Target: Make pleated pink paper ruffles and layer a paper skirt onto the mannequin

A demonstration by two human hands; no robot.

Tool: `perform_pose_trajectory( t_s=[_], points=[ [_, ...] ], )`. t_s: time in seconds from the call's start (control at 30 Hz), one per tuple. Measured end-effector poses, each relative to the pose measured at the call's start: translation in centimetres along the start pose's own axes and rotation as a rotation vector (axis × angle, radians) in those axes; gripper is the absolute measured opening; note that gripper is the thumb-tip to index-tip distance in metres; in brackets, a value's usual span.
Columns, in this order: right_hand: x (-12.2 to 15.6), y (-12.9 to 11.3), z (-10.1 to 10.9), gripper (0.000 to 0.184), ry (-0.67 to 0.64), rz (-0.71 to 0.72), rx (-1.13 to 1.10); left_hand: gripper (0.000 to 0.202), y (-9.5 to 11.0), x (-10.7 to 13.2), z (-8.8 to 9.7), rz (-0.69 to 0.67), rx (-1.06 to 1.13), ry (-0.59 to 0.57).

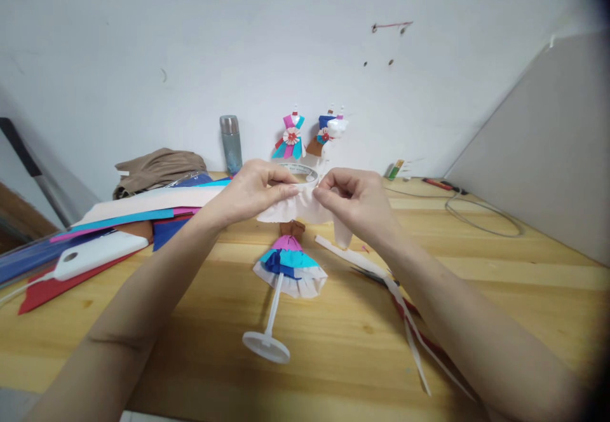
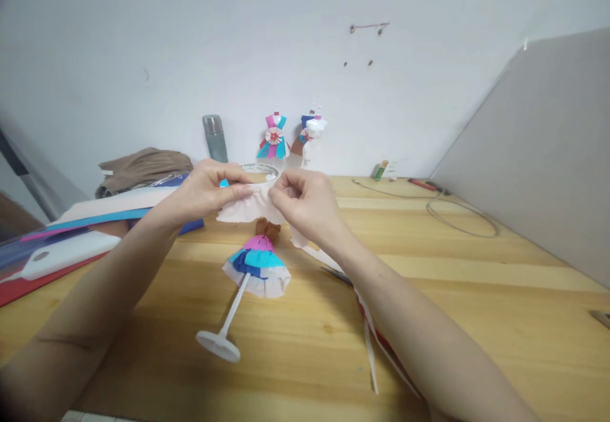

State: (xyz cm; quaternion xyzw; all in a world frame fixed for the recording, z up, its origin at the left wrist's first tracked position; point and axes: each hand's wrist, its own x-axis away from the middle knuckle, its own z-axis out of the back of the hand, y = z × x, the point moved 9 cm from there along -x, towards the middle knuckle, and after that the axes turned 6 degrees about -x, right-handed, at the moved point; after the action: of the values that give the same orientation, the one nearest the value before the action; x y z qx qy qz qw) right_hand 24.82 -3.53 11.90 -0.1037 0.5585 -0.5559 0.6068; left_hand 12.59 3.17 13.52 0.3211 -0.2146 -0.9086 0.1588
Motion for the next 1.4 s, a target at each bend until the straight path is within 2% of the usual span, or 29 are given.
perform_pose_trajectory(
  t_s=[0.17, 0.53, 0.8, 1.07, 1.27, 1.4],
  points=[
    [0.05, -0.08, -0.15, 0.024, -0.024, 0.003, -0.009, 0.016, 0.22, 0.01, -0.02, 0.000, 0.038, -0.002],
    [-0.08, 0.02, -0.10, 0.026, 0.007, 0.030, 0.020, 0.017, 0.02, 0.08, -0.09, 0.009, 0.045, -0.007],
    [0.06, 0.02, -0.02, 0.026, 0.060, 0.061, 0.079, 0.021, 0.52, -0.01, -0.37, -0.046, 0.016, 0.000],
    [0.09, -0.47, 0.06, 0.019, -0.003, 0.035, 0.094, 0.021, -0.18, -0.01, -0.16, 0.042, 0.101, -0.023],
    [0.51, -0.71, 0.38, 0.018, 0.060, 0.023, 0.174, 0.017, -0.28, -0.14, 0.20, 0.004, -0.001, 0.016],
    [0.43, -0.60, 0.57, 0.017, 0.077, 0.040, 0.152, 0.018, -0.35, -0.15, 0.47, -0.016, -0.054, 0.041]
  ],
)
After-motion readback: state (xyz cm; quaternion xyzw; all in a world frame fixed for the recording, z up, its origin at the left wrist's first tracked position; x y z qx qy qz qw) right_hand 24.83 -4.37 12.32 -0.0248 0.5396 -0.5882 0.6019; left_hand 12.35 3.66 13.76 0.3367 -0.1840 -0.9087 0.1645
